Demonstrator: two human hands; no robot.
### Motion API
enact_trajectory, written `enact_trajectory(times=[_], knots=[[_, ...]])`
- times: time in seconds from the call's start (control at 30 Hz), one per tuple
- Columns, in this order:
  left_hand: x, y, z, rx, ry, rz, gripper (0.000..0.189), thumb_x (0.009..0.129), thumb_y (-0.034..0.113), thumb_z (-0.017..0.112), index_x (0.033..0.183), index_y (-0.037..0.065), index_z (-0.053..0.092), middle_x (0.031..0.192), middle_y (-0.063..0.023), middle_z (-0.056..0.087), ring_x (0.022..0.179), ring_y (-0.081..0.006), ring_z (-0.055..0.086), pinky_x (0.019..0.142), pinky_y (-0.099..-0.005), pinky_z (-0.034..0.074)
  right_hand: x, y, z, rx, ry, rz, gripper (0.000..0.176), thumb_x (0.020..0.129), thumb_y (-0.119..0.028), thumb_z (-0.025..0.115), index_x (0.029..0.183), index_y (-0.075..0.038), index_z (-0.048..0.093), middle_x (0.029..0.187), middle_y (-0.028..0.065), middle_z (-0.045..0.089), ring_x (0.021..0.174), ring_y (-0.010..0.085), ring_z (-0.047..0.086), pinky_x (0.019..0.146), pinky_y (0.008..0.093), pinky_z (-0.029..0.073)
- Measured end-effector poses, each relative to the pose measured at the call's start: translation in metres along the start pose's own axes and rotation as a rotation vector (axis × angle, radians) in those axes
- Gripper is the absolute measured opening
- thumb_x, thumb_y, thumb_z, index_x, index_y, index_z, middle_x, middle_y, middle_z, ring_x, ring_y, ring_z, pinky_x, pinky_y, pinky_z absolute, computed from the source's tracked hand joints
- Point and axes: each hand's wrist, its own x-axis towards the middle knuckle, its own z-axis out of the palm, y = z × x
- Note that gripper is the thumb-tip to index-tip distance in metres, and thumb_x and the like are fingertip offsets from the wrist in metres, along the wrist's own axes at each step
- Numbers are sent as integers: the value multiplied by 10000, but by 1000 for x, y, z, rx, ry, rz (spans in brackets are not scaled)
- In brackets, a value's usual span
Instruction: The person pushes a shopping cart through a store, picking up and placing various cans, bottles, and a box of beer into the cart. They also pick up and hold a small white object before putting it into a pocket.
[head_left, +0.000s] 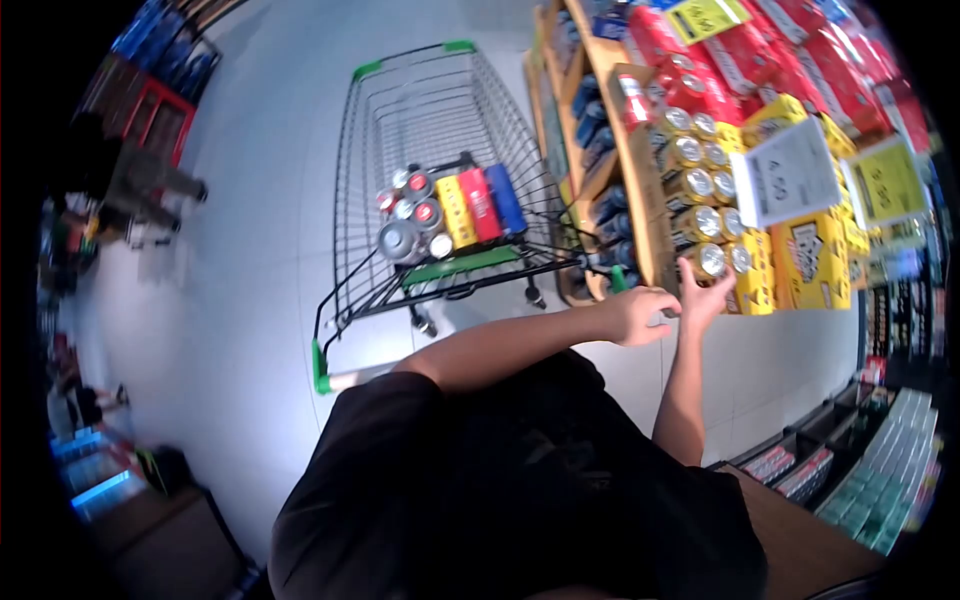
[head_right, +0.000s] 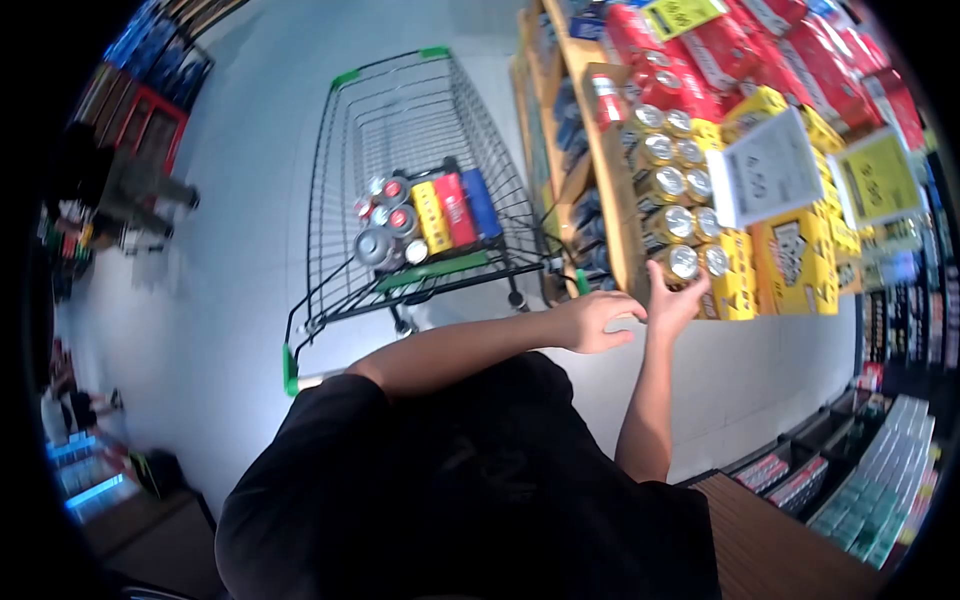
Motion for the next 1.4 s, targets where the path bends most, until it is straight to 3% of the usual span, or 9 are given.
enact_trajectory(times=[0.17, 0.23, 0.33, 0.43, 0.5, 0.6, 0.7, 0.87, 1.4], knots=[[-101, 32, -72, -5, 477, -62, 218, 847, 52, 683, 1065, 54, 667, 1110, -86, 677, 1216, -284, 578, 1038, -412, 440, -12, 31, 6, 335, -43, -36, 675, 803, -224, 834, 1297, 68, 478, 1247, 204, 574, 1131, 268, 609, 937, 369, 515], [-162, 36, -122, 244, 699, -172, 245, 833, 44, 704, 1075, 52, 669, 1111, -87, 682, 1231, -297, 573, 1045, -409, 432, -18, 41, -2, 333, -4, 10, 581, 841, -163, 792, 1288, 69, 500, 1258, 193, 550, 1119, 270, 606, 958, 371, 511], [-271, 38, -185, 848, 949, -501, 273, 823, 105, 695, 1078, 26, 638, 1071, -182, 648, 1089, -365, 594, 943, -447, 465, -39, -19, -32, 164, 69, -294, 367, 886, -87, 698, 1212, 32, 579, 1167, 156, 580, 1081, 259, 589, 932, 374, 494], [-360, 23, -215, 1161, 898, -1142, 588, 866, 275, 698, 1341, 5, 481, 1230, -256, 588, 1132, -407, 573, 941, -472, 458, -60, -48, -18, 285, -243, -347, 325, 877, -41, 661, 1187, 22, 589, 1123, 135, 615, 1079, 254, 587, 934, 364, 475], [-382, 1, -226, 809, 857, -1335, 587, 903, 356, 665, 1316, -32, 513, 1201, -286, 617, 1119, -425, 602, 927, -481, 482, -70, -93, -2, 313, -629, -296, 395, 867, -94, 698, 1229, 6, 578, 1153, 146, 621, 1095, 258, 583, 971, 358, 452], [-370, 8, -238, 545, 599, -1500, 624, 867, 462, 672, 1219, -49, 606, 1161, -328, 628, 1122, -427, 613, 953, -451, 492, -73, -98, 29, 33, -852, -411, 579, 846, -273, 736, 1324, -14, 536, 1257, 228, 606, 1155, 365, 591, 1008, 405, 446], [-367, 12, -238, 610, 612, -1465, 602, 861, 432, 689, 1213, -49, 604, 1146, -295, 650, 1098, -426, 626, 951, -451, 498, -71, -107, 45, -119, -951, -279, 592, 820, -322, 749, 1317, -68, 552, 1218, 228, 626, 1080, 382, 628, 921, 425, 497], [-369, 8, -245, 673, 631, -1431, 485, 842, 361, 722, 1132, -16, 632, 1051, -259, 688, 1024, -406, 658, 886, -454, 530, -81, -116, 47, -237, -865, -402, 519, 829, -270, 737, 1297, -124, 565, 1149, 215, 640, 999, 402, 642, 857, 450, 515], [-351, -29, -340, 677, 499, -1407, 594, 832, 395, 730, 1221, -35, 601, 1125, -271, 669, 1092, -396, 642, 934, -436, 518, -78, -155, 88, -283, -781, -420, 315, 851, -251, 692, 1125, -95, 697, 1090, 212, 663, 964, 407, 652, 846, 467, 532]])
